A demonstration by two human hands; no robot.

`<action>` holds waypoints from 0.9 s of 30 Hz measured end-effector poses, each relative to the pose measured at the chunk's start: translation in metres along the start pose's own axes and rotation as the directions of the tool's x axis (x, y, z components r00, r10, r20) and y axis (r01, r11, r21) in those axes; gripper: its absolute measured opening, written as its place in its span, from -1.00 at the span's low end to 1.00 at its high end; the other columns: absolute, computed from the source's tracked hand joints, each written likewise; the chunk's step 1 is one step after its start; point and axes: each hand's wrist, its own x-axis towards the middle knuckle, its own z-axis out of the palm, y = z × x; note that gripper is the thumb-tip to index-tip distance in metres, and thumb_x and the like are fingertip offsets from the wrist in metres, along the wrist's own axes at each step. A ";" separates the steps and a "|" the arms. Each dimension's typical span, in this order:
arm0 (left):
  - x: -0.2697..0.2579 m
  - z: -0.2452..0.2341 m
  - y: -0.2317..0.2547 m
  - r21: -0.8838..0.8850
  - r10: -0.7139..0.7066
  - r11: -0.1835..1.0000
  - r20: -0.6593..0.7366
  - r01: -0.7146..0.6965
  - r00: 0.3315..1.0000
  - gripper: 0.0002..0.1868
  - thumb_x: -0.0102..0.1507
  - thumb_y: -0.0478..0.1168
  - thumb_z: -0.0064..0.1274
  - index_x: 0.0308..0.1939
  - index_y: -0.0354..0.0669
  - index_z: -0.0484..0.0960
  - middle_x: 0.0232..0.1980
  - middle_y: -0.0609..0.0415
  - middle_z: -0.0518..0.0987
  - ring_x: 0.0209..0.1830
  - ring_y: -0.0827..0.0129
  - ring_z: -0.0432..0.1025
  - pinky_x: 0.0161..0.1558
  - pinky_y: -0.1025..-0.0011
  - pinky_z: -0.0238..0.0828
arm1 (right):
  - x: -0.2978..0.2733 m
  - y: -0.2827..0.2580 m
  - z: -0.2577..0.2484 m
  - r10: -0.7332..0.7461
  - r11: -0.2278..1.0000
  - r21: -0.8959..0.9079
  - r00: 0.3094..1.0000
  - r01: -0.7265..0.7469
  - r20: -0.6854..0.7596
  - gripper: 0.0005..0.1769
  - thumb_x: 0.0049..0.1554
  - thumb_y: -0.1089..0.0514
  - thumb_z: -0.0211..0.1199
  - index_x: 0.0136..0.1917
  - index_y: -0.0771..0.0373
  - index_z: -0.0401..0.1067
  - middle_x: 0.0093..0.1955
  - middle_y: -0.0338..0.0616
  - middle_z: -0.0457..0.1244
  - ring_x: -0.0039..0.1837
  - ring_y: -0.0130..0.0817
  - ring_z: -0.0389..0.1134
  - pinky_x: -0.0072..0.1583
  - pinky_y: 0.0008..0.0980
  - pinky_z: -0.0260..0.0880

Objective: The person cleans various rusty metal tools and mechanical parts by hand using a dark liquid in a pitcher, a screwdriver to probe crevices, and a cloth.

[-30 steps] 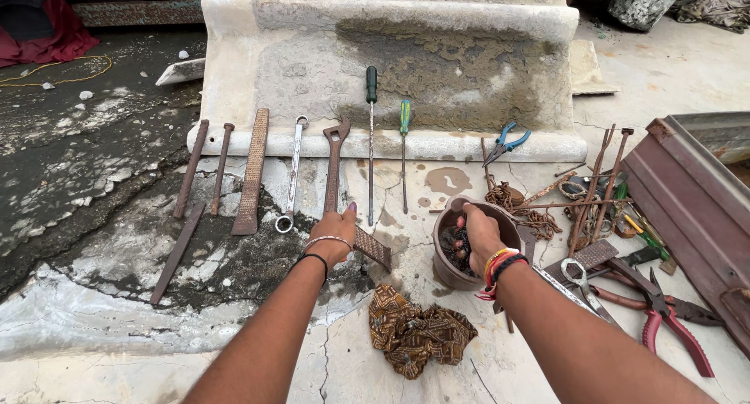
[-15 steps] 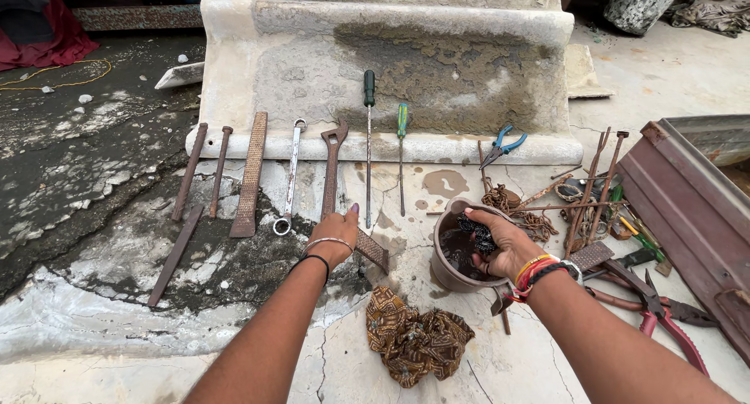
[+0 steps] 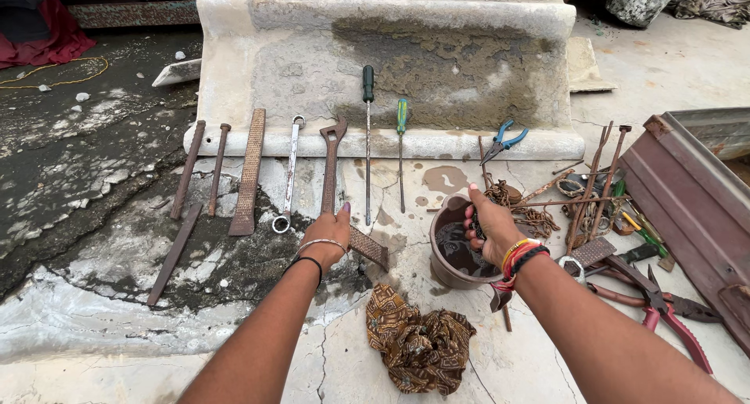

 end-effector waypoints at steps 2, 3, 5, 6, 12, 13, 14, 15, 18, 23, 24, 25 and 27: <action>0.000 -0.001 -0.001 0.014 0.011 1.000 0.001 -0.011 1.000 -0.24 0.40 0.29 -0.41 0.14 -0.31 0.59 0.16 -0.34 0.58 0.21 -0.15 0.47 0.26 0.05 0.35 | 0.002 -0.002 0.004 0.018 1.000 0.010 1.000 -0.018 -0.020 -0.50 0.30 -0.24 0.03 -0.32 0.10 0.20 -0.40 -0.29 0.08 -0.45 -0.47 0.01 -0.43 -0.46 -0.11; -0.001 -0.003 -0.001 0.022 0.015 1.000 0.002 -0.015 1.000 -0.24 0.40 0.30 -0.41 0.13 -0.31 0.60 0.14 -0.33 0.59 0.19 -0.13 0.48 0.25 0.05 0.36 | 0.005 -0.002 0.005 0.027 1.000 0.015 0.999 -0.026 -0.029 -0.52 0.30 -0.22 -0.01 -0.33 0.08 0.19 -0.41 -0.29 0.08 -0.46 -0.46 0.01 -0.43 -0.44 -0.12; -0.007 -0.008 0.000 -0.018 -0.004 1.000 0.027 0.005 1.000 -0.23 0.40 0.31 -0.43 0.08 -0.31 0.61 -0.03 -0.28 0.66 0.02 -0.03 0.57 0.15 0.11 0.43 | 0.009 -0.002 0.008 0.012 0.999 0.038 0.997 -0.010 -0.071 -0.56 0.31 -0.15 -0.01 -0.32 0.08 0.18 -0.44 -0.30 0.05 -0.47 -0.45 -0.02 -0.43 -0.41 -0.15; -0.010 -0.011 0.001 -0.038 -0.014 0.999 0.039 0.015 0.999 -0.23 0.40 0.31 -0.44 0.05 -0.31 0.62 -0.12 -0.25 0.70 -0.07 0.02 0.61 0.10 0.14 0.46 | 0.010 -0.002 0.009 0.005 0.999 0.049 0.996 -0.001 -0.092 -0.58 0.31 -0.12 -0.01 -0.32 0.08 0.18 -0.45 -0.30 0.03 -0.47 -0.45 -0.03 -0.43 -0.39 -0.17; -0.021 -0.020 0.007 -0.123 -0.046 0.991 0.106 0.059 0.993 -0.23 0.40 0.28 -0.49 -0.04 -0.31 0.65 -0.38 -0.09 0.71 -0.44 0.18 0.61 -0.22 0.20 0.54 | 0.005 -0.002 0.012 -0.031 0.996 0.078 0.983 0.046 -0.181 -0.68 0.22 0.05 0.03 -0.37 0.09 0.18 -0.49 -0.33 0.05 -0.50 -0.49 -0.01 -0.42 -0.39 -0.18; -0.020 -0.020 0.007 -0.110 -0.038 0.993 0.088 0.048 0.995 -0.24 0.40 0.28 -0.47 -0.04 -0.31 0.65 -0.37 -0.10 0.70 -0.44 0.19 0.61 -0.24 0.22 0.53 | 0.002 -0.002 0.014 -0.052 0.997 0.039 0.974 0.062 -0.219 -0.67 0.20 0.05 0.04 -0.38 0.11 0.19 -0.50 -0.31 0.06 -0.50 -0.48 0.00 -0.43 -0.38 -0.15; -0.018 -0.019 0.007 -0.096 -0.031 0.995 0.070 0.037 0.997 -0.24 0.41 0.27 -0.46 -0.05 -0.32 0.66 -0.37 -0.10 0.70 -0.45 0.21 0.60 -0.25 0.24 0.53 | -0.001 -0.001 0.017 -0.073 0.997 0.000 0.964 0.076 -0.256 -0.67 0.19 0.06 0.06 -0.39 0.14 0.21 -0.50 -0.28 0.07 -0.50 -0.46 0.00 -0.43 -0.37 -0.12; -0.018 -0.019 0.006 -0.082 -0.024 0.996 0.053 0.029 0.998 -0.25 0.41 0.26 -0.45 -0.05 -0.33 0.66 -0.36 -0.11 0.70 -0.45 0.22 0.60 -0.27 0.26 0.53 | -0.004 0.001 0.019 -0.095 0.995 -0.041 0.952 0.087 -0.292 -0.66 0.18 0.06 0.07 -0.41 0.17 0.22 -0.50 -0.26 0.07 -0.51 -0.45 0.01 -0.43 -0.36 -0.09; -0.017 -0.019 0.007 -0.087 -0.037 0.995 0.059 0.042 0.998 -0.25 0.42 0.28 -0.46 -0.03 -0.31 0.63 -0.36 -0.10 0.69 -0.48 0.22 0.59 -0.29 0.27 0.50 | -0.009 0.004 0.024 -0.108 0.994 -0.050 0.948 0.098 -0.299 -0.63 0.19 0.04 0.07 -0.40 0.19 0.22 -0.49 -0.24 0.09 -0.51 -0.44 0.02 -0.44 -0.35 -0.07; -0.022 -0.023 0.010 -0.124 -0.062 0.989 0.107 0.075 0.992 -0.23 0.42 0.30 -0.48 -0.02 -0.30 0.63 -0.36 -0.08 0.71 -0.50 0.27 0.58 -0.36 0.29 0.51 | -0.013 0.010 0.029 -0.104 0.991 -0.114 0.920 0.065 -0.378 -0.62 0.18 0.03 0.10 -0.41 0.23 0.28 -0.48 -0.21 0.14 -0.52 -0.43 0.07 -0.45 -0.37 0.00; -0.023 -0.024 0.010 -0.124 -0.068 0.989 0.118 0.082 0.991 -0.22 0.42 0.30 -0.49 -0.02 -0.31 0.64 -0.36 -0.08 0.71 -0.50 0.28 0.58 -0.37 0.30 0.52 | -0.013 0.013 0.029 -0.113 0.988 -0.137 0.913 0.063 -0.392 -0.62 0.17 0.04 0.10 -0.41 0.25 0.30 -0.48 -0.20 0.16 -0.52 -0.42 0.10 -0.46 -0.37 0.03; -0.023 -0.024 0.010 -0.143 -0.073 0.986 0.124 0.091 0.990 -0.23 0.42 0.30 -0.48 0.01 -0.30 0.62 -0.33 -0.07 0.71 -0.48 0.29 0.60 -0.37 0.30 0.54 | -0.014 0.015 0.028 -0.115 0.993 -0.076 0.916 0.093 -0.383 -0.61 0.19 0.03 0.09 -0.41 0.23 0.28 -0.49 -0.21 0.14 -0.51 -0.42 0.08 -0.44 -0.36 0.01; -0.023 -0.026 0.009 -0.183 -0.083 0.977 0.131 0.106 0.988 -0.26 0.40 0.29 -0.47 0.06 -0.28 0.59 -0.28 -0.06 0.71 -0.45 0.30 0.63 -0.38 0.31 0.59 | -0.016 0.016 0.029 -0.126 0.987 0.048 0.923 0.153 -0.363 -0.58 0.22 0.00 0.05 -0.42 0.20 0.24 -0.50 -0.25 0.10 -0.48 -0.40 0.06 -0.40 -0.34 -0.03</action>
